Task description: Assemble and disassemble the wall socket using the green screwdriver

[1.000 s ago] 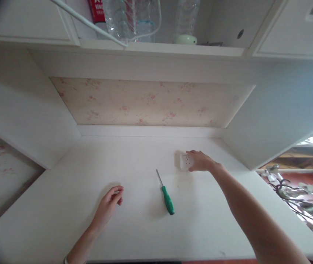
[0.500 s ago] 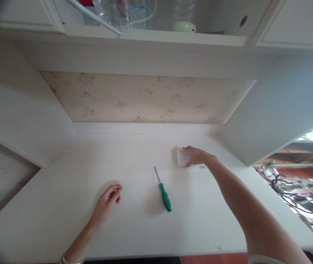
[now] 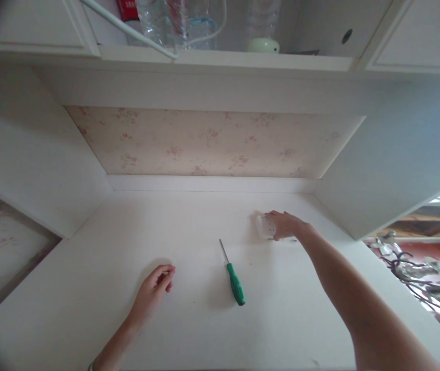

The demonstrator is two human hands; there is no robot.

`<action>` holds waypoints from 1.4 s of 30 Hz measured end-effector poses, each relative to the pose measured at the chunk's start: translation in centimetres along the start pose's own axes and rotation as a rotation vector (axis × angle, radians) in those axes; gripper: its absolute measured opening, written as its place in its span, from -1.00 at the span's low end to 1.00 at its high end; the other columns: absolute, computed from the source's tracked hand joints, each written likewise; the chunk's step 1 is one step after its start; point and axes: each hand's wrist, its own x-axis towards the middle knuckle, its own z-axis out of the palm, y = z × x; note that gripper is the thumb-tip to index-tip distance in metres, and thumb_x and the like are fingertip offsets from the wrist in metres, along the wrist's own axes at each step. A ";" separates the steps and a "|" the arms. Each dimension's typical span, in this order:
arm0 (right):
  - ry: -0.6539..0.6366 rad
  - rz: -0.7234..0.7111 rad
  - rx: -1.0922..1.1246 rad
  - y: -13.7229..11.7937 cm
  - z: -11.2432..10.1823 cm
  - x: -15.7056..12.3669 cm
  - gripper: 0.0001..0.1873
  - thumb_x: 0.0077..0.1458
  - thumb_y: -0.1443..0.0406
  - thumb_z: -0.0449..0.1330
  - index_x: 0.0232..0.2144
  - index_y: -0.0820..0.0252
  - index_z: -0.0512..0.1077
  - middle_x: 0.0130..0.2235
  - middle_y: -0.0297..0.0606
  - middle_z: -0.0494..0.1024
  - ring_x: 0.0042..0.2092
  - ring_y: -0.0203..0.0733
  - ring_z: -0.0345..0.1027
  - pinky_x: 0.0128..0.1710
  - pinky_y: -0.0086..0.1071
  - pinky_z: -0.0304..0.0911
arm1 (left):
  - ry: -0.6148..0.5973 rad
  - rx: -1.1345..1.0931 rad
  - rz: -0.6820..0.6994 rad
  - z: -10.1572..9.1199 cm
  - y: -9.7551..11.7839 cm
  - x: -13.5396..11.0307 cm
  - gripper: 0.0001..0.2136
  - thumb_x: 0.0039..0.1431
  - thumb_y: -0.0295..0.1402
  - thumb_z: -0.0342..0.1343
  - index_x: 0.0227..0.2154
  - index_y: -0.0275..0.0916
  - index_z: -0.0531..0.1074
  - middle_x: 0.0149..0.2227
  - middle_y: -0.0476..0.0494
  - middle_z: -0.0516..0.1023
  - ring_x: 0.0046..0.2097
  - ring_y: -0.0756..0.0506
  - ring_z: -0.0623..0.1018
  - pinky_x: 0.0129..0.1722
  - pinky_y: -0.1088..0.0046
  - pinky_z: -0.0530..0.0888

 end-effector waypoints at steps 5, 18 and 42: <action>0.031 0.034 -0.034 0.3 -0.3 -0.7 0.14 -0.37 0.29 0.30 0.29 0.20 -0.05 0.28 0.01 0.07 0.24 0.20 -0.01 0.21 0.11 -0.25 | -0.001 0.001 0.004 -0.1 -0.1 0.0 -0.62 0.10 -0.02 0.03 -0.23 -0.24 0.43 -0.55 0.02 0.41 -0.47 -0.02 0.43 -0.44 0.53 0.37; 0.580 0.278 0.855 -18.3 6.7 -11.2 -0.52 0.08 -0.05 0.07 -0.66 0.16 0.30 -0.66 -0.42 0.20 -0.56 -0.31 0.07 -0.54 -0.42 0.02 | -0.076 0.185 0.154 0.3 0.3 -0.2 -0.75 0.18 -0.19 -0.02 -0.29 -0.20 0.48 -0.32 -0.09 0.53 -0.37 -0.03 0.46 -0.32 0.50 0.36; 0.639 0.491 1.070 -21.9 12.2 -10.0 -0.47 0.05 -0.12 0.03 -0.67 0.13 0.08 -0.64 -0.44 0.01 -0.53 -0.29 -0.04 -0.55 -0.42 -0.08 | -0.076 0.172 0.183 0.3 0.6 -0.4 -0.76 0.18 -0.21 -0.01 -0.30 -0.20 0.50 -0.37 -0.08 0.53 -0.41 -0.02 0.43 -0.38 0.51 0.34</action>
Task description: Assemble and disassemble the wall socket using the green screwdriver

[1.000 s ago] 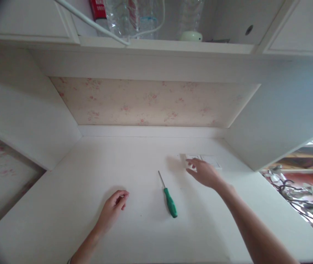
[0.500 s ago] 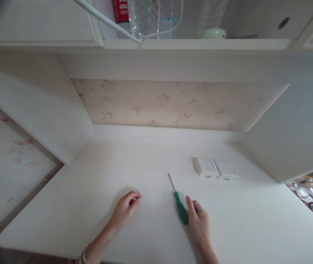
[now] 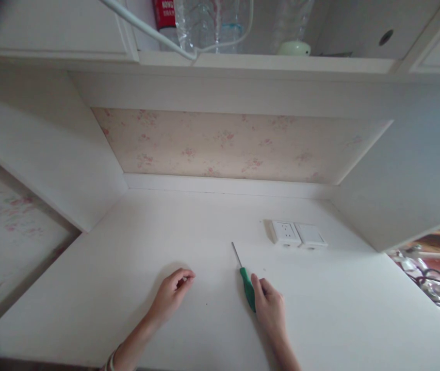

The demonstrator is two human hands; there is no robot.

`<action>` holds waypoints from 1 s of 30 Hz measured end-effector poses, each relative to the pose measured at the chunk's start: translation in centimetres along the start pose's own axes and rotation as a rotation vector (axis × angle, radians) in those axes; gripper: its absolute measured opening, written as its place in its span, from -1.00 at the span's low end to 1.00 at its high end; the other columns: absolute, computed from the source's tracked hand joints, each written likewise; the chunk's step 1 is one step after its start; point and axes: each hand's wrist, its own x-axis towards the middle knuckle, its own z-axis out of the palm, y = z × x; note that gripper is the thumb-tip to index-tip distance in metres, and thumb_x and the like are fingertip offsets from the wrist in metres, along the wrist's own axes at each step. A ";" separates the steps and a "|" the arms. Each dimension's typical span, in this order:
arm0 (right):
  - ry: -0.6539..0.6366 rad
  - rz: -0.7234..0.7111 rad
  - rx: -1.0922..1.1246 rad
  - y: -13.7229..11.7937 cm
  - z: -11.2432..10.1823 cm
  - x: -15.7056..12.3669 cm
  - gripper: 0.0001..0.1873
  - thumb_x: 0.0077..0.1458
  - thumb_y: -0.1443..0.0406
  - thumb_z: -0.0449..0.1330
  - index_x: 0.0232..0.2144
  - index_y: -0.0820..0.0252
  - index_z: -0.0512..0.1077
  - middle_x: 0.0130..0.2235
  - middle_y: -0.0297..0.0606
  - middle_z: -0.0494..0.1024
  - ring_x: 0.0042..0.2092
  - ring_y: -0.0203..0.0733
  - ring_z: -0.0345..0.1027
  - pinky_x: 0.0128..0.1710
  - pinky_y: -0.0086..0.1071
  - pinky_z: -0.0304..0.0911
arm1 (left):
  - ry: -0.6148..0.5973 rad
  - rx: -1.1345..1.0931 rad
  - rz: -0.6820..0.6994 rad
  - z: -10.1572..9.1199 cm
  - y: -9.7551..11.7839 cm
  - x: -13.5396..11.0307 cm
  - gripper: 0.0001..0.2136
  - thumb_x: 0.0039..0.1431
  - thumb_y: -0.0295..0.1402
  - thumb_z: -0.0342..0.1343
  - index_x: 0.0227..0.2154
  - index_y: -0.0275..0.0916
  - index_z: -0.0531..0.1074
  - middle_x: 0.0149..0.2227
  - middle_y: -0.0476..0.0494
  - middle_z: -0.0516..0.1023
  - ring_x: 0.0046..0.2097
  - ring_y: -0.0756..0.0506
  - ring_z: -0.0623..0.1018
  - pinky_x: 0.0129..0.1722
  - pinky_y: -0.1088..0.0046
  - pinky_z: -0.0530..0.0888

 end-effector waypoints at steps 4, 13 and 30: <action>0.000 -0.001 -0.001 0.1 0.1 0.0 -0.46 0.04 -0.13 0.02 -0.67 0.13 0.08 -0.65 -0.44 0.03 -0.54 -0.29 -0.04 -0.55 -0.42 -0.08 | 0.005 -0.009 -0.002 0.1 0.0 0.0 -0.74 0.18 -0.19 -0.02 -0.30 -0.20 0.51 -0.36 -0.10 0.53 -0.41 -0.03 0.43 -0.39 0.50 0.35; 0.005 -0.037 -0.011 -0.7 -0.1 0.0 -0.46 0.05 -0.13 0.01 -0.68 0.12 0.10 -0.66 -0.43 0.05 -0.55 -0.28 -0.04 -0.56 -0.41 -0.08 | -0.002 0.001 -0.006 0.2 -0.2 0.0 -0.74 0.18 -0.19 -0.02 -0.28 -0.19 0.50 -0.35 -0.11 0.54 -0.39 -0.05 0.45 -0.35 0.49 0.36; -0.004 -0.048 -0.037 -0.3 -0.1 0.0 -0.46 0.06 -0.12 0.01 -0.70 0.13 0.13 -0.67 -0.43 0.05 -0.55 -0.29 -0.03 -0.57 -0.41 -0.09 | -0.005 0.027 0.000 0.2 -0.1 0.0 -0.75 0.19 -0.19 -0.03 -0.30 -0.19 0.50 -0.33 -0.11 0.54 -0.37 -0.04 0.46 -0.36 0.51 0.37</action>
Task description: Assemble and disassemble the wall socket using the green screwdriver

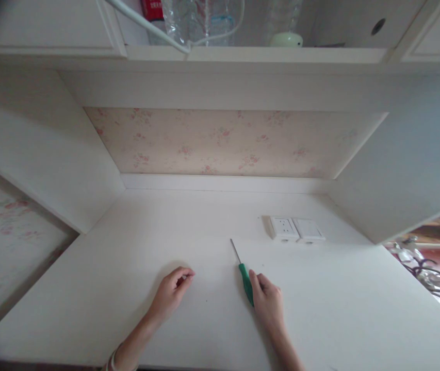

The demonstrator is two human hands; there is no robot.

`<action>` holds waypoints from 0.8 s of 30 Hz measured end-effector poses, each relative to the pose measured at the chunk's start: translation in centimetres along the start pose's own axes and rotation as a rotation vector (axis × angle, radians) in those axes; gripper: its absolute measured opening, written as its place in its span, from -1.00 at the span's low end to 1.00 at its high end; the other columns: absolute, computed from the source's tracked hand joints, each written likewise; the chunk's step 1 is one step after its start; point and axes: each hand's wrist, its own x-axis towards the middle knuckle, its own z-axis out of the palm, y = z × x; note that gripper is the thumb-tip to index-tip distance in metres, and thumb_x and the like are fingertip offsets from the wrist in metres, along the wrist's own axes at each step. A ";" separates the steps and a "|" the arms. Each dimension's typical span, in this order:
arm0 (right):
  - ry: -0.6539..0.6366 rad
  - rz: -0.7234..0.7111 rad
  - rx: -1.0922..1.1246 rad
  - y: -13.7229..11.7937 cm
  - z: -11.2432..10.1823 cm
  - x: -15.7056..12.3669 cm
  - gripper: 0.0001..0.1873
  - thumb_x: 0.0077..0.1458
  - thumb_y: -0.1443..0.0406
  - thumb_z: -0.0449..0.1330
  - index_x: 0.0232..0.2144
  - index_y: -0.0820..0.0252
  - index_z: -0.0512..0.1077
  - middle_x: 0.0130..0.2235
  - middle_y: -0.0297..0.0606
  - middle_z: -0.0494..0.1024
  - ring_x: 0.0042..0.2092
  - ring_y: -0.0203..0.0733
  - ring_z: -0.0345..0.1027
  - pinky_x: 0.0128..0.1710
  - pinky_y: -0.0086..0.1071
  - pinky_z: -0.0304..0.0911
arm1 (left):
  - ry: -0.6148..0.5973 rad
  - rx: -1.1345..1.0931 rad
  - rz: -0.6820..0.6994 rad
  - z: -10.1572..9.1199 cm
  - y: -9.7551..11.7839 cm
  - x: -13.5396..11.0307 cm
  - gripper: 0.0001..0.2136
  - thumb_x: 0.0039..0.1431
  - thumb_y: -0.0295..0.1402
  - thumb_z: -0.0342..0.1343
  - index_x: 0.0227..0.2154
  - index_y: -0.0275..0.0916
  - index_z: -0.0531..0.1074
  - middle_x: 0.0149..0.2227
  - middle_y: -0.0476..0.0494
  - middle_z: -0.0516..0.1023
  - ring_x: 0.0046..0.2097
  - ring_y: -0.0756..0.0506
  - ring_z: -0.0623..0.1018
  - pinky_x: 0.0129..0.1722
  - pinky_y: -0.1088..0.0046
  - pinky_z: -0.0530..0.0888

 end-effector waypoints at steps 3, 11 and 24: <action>-0.003 -0.003 -0.007 0.3 0.1 0.1 -0.47 0.07 -0.10 0.01 -0.69 0.14 0.13 -0.66 -0.44 0.04 -0.55 -0.29 -0.04 -0.56 -0.41 -0.08 | 0.007 0.001 0.004 0.0 0.1 0.0 -0.76 0.18 -0.20 -0.02 -0.31 -0.18 0.51 -0.34 -0.09 0.54 -0.39 -0.04 0.46 -0.37 0.52 0.36; 0.025 -0.030 -0.062 0.4 0.0 -0.3 -0.49 0.13 -0.05 -0.01 -0.67 0.14 0.16 -0.66 -0.42 0.10 -0.56 -0.28 0.01 -0.55 -0.41 -0.03 | 0.001 -0.010 -0.008 0.1 0.0 0.0 -0.77 0.17 -0.21 -0.01 -0.31 -0.19 0.50 -0.35 -0.08 0.55 -0.38 -0.03 0.46 -0.35 0.52 0.36; 0.028 -0.462 -0.394 -0.1 1.5 -0.6 -0.58 0.16 0.22 0.01 0.09 0.07 0.20 0.09 -0.10 0.29 0.04 0.01 0.27 -0.04 -0.07 0.24 | -0.148 0.137 0.389 6.1 9.7 9.6 -0.66 0.12 -0.19 0.10 -0.05 -0.18 0.34 -0.09 -0.11 0.44 -0.22 -0.04 0.47 -0.11 0.40 0.42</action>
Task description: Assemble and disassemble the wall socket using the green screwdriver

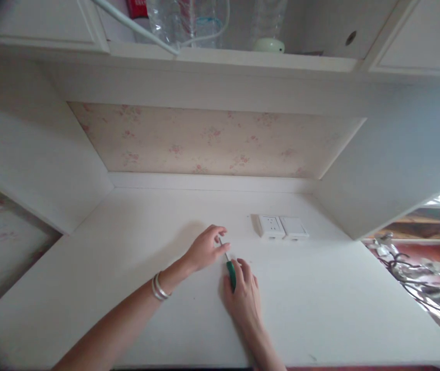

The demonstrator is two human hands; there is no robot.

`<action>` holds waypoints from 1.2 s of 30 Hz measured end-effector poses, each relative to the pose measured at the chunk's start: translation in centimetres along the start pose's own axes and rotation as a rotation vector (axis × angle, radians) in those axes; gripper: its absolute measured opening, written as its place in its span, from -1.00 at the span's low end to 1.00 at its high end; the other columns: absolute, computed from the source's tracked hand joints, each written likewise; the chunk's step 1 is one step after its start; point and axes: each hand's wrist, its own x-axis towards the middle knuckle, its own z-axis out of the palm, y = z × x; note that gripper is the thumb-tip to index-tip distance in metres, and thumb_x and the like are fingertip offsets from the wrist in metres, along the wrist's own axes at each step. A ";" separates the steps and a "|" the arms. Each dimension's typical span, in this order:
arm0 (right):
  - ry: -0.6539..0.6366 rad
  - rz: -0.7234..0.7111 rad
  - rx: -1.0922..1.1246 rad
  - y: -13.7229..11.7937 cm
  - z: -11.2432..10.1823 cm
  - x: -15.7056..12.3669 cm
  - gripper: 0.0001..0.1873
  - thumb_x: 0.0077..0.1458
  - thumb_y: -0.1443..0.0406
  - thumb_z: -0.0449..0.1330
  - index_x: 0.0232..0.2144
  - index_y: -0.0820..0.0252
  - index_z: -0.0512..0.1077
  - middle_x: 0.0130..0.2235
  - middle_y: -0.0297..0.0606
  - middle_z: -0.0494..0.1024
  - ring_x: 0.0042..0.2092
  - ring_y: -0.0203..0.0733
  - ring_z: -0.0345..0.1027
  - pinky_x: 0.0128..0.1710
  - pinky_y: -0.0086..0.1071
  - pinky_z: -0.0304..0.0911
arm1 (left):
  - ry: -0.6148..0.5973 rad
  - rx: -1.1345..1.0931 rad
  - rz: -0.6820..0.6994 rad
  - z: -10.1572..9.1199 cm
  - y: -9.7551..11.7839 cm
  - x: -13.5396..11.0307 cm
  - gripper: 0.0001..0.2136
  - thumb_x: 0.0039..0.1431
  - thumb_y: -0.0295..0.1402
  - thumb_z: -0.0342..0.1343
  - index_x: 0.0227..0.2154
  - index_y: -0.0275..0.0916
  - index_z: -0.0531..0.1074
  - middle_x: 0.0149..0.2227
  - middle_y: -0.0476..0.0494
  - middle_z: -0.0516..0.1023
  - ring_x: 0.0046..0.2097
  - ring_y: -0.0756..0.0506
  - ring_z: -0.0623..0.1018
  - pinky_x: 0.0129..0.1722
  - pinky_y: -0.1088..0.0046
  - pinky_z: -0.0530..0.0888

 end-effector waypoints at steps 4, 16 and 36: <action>0.007 -0.003 -0.004 0.5 0.1 0.1 -0.62 0.16 0.26 0.00 0.05 0.12 0.23 0.06 -0.09 0.31 0.00 -0.02 0.30 -0.08 -0.09 0.27 | -0.183 0.217 0.073 4.9 -0.1 5.7 -0.30 -0.06 -0.07 0.23 0.12 -0.24 0.16 0.11 -0.27 0.26 0.12 -0.20 0.32 0.12 0.27 0.30; -0.062 -0.102 0.029 -0.2 -0.2 0.5 -0.64 0.15 0.37 0.00 0.02 0.16 0.25 0.04 -0.08 0.32 -0.03 -0.04 0.29 -0.06 -0.13 0.25 | -0.339 0.303 0.010 12.4 -1.6 13.4 0.12 -0.28 0.09 0.25 0.26 -0.27 -0.22 0.31 -0.30 -0.05 0.29 -0.29 0.05 0.23 0.19 0.14; -0.057 -0.107 0.037 0.5 0.1 0.8 -0.73 0.14 0.33 0.02 -0.08 0.15 0.28 -0.02 -0.13 0.38 -0.05 -0.08 0.31 -0.05 -0.14 0.25 | -0.175 0.225 0.007 2.6 -3.6 10.4 -0.02 -0.31 0.03 0.32 0.18 -0.36 0.10 0.11 -0.32 0.26 0.12 -0.22 0.32 0.15 0.32 0.29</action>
